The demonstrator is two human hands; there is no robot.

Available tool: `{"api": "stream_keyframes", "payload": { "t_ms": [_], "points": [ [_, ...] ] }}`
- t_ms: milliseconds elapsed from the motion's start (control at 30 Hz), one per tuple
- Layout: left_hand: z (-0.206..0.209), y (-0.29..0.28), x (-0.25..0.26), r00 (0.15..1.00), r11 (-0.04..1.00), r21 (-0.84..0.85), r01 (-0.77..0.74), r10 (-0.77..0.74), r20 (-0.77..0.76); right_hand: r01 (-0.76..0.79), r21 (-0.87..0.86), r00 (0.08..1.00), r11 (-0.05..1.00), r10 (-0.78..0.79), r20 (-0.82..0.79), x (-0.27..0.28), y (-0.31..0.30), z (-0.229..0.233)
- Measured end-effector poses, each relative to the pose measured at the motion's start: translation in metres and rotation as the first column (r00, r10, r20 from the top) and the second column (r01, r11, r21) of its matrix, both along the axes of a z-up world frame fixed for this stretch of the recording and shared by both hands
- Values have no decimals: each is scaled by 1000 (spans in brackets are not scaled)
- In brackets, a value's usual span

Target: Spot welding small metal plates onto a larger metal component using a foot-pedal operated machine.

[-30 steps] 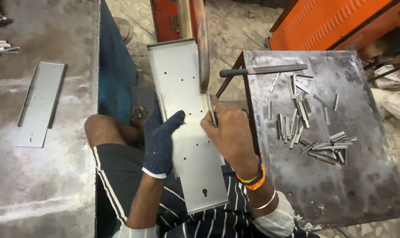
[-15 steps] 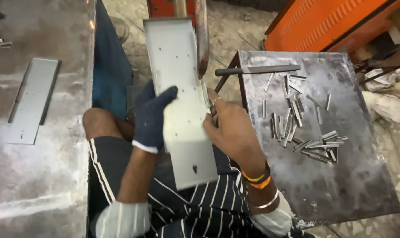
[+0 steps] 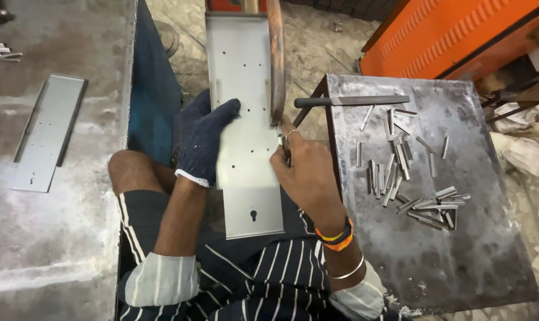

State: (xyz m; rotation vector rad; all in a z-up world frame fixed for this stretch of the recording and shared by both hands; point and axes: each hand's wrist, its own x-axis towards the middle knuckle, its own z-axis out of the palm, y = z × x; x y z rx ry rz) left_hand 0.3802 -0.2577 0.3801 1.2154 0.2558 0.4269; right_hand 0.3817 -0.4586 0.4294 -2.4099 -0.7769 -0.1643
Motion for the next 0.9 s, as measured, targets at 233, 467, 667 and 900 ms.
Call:
{"api": "stream_keyframes", "payload": {
  "t_ms": [233,467,667,900],
  "points": [
    [0,-9,-30,997,994,-77,77,-75,29,70,-151,995,986,-58,84,-25,-6,-13],
    [4,-23,-56,997,993,-91,78,-78,4,126,-156,987,980,-107,123,-42,-5,0],
    [6,-18,-80,999,999,51,2,-1,-37,123,-50,992,991,-124,-21,-50,7,5],
    [-32,10,-132,954,955,142,-262,279,-113,-94,-165,989,982,111,99,-41,65,-43]
  ]
}}
